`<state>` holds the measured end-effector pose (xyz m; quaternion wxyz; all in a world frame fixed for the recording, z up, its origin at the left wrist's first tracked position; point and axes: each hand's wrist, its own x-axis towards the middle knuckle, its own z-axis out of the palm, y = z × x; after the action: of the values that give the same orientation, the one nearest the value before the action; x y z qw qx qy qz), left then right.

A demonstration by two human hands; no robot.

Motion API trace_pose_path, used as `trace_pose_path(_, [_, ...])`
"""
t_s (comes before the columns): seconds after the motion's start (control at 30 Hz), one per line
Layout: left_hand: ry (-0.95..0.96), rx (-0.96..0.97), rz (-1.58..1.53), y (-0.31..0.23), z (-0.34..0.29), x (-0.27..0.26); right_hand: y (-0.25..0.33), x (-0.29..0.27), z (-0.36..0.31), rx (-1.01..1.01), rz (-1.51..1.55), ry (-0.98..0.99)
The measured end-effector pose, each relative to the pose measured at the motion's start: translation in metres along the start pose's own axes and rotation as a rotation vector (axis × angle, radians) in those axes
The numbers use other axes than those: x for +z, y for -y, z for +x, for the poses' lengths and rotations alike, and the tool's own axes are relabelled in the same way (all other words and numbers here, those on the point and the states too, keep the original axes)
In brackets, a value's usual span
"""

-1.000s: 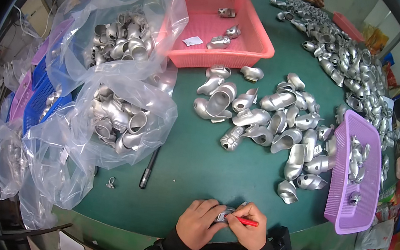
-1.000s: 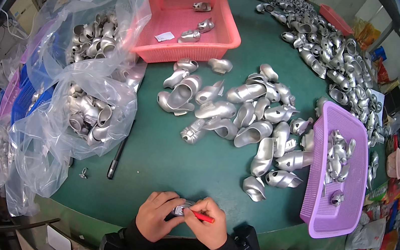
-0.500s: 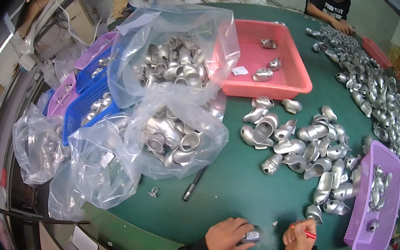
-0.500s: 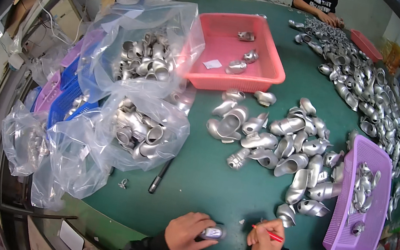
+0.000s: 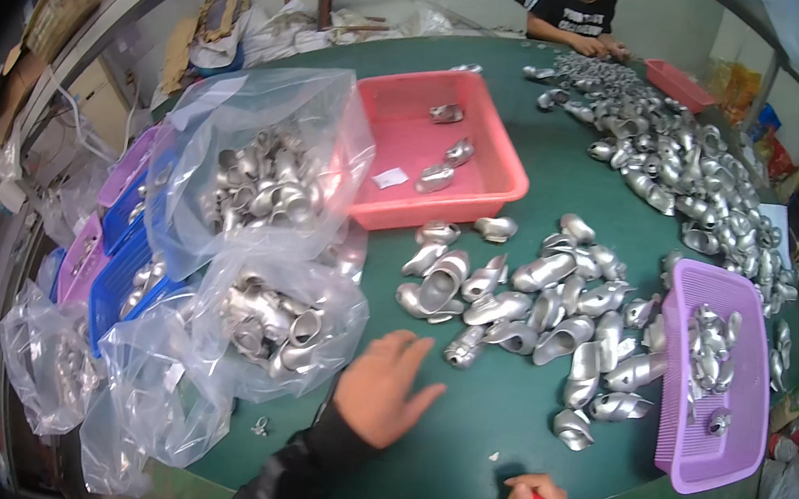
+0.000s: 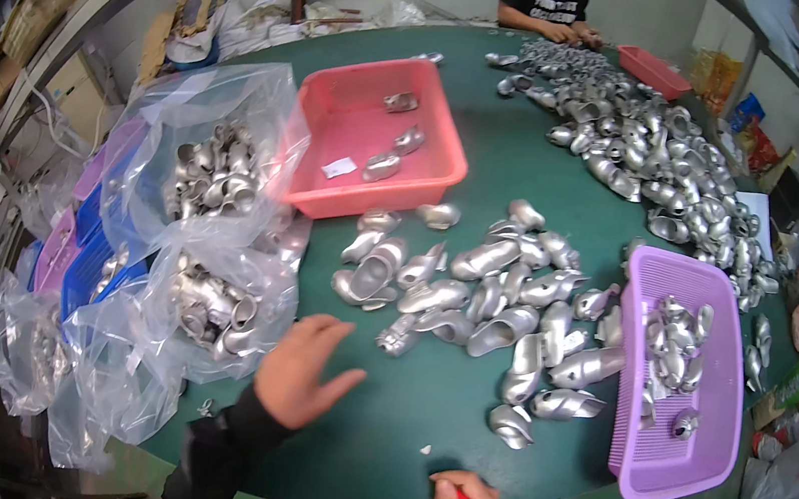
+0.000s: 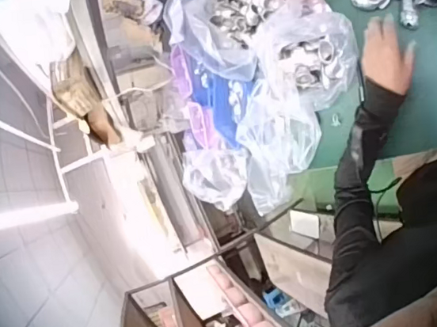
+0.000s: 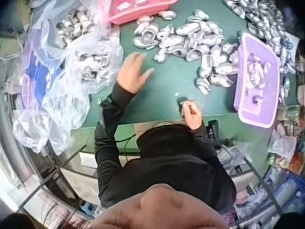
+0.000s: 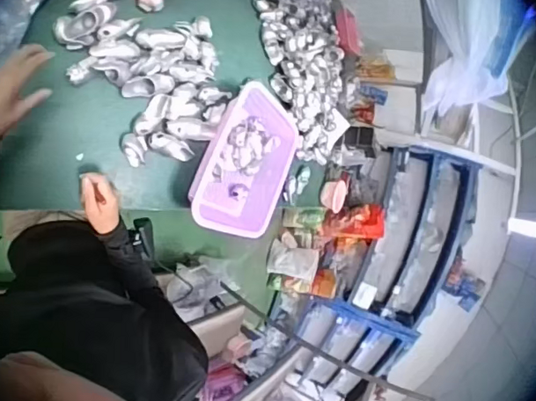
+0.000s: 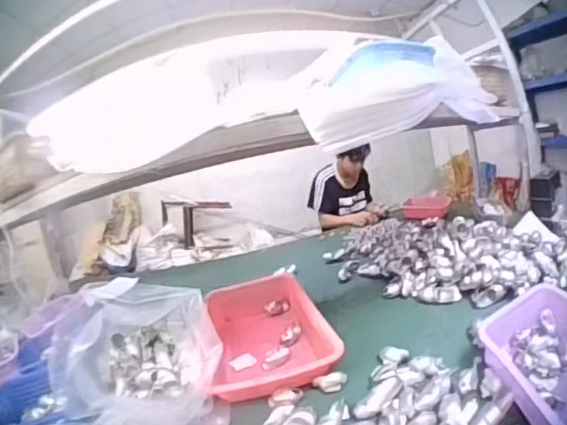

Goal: The recorder marks small cast metal components with a red marker and sorts them into different containers.

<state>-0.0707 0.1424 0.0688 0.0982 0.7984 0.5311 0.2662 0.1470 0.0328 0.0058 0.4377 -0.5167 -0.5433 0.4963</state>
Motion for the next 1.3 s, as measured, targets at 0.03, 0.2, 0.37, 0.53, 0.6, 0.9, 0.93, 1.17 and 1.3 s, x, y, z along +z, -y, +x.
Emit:
trace_pose_path(0.03, [0.085,-0.037,-0.003,-0.007,0.006,0.016,0.002,0.001,-0.001,-0.04,-0.01,0.021])
trace_pose_path(0.2, [-0.028,-0.097,0.087,0.005,0.022,0.079,0.007,0.004,-0.004,0.025,0.149,-0.019])
trace_pose_path(0.37, [0.156,0.017,-0.003,0.002,-0.003,0.057,0.005,0.0,0.004,0.058,0.116,0.099])
trace_pose_path(0.53, [0.152,-0.184,-0.476,-0.024,-0.053,0.026,0.027,0.012,0.019,0.183,0.245,0.09])
trace_pose_path(0.6, [0.151,-0.203,-0.569,-0.033,-0.062,0.018,0.03,0.018,0.025,0.154,0.318,0.168])
trace_pose_path(0.9, [0.104,-0.239,-0.93,-0.033,-0.081,0.01,0.04,0.022,0.025,0.402,0.699,0.292])
trace_pose_path(0.93, [0.102,-0.244,-0.936,-0.033,-0.084,0.011,0.043,0.023,0.025,0.422,0.741,0.29])
trace_pose_path(1.17, [0.171,-0.435,-1.132,-0.037,-0.095,0.014,0.042,0.026,0.022,0.406,0.749,0.292])
trace_pose_path(1.3, [0.113,-0.391,-1.141,-0.034,-0.1,0.019,0.042,0.028,0.022,0.393,0.703,0.312])
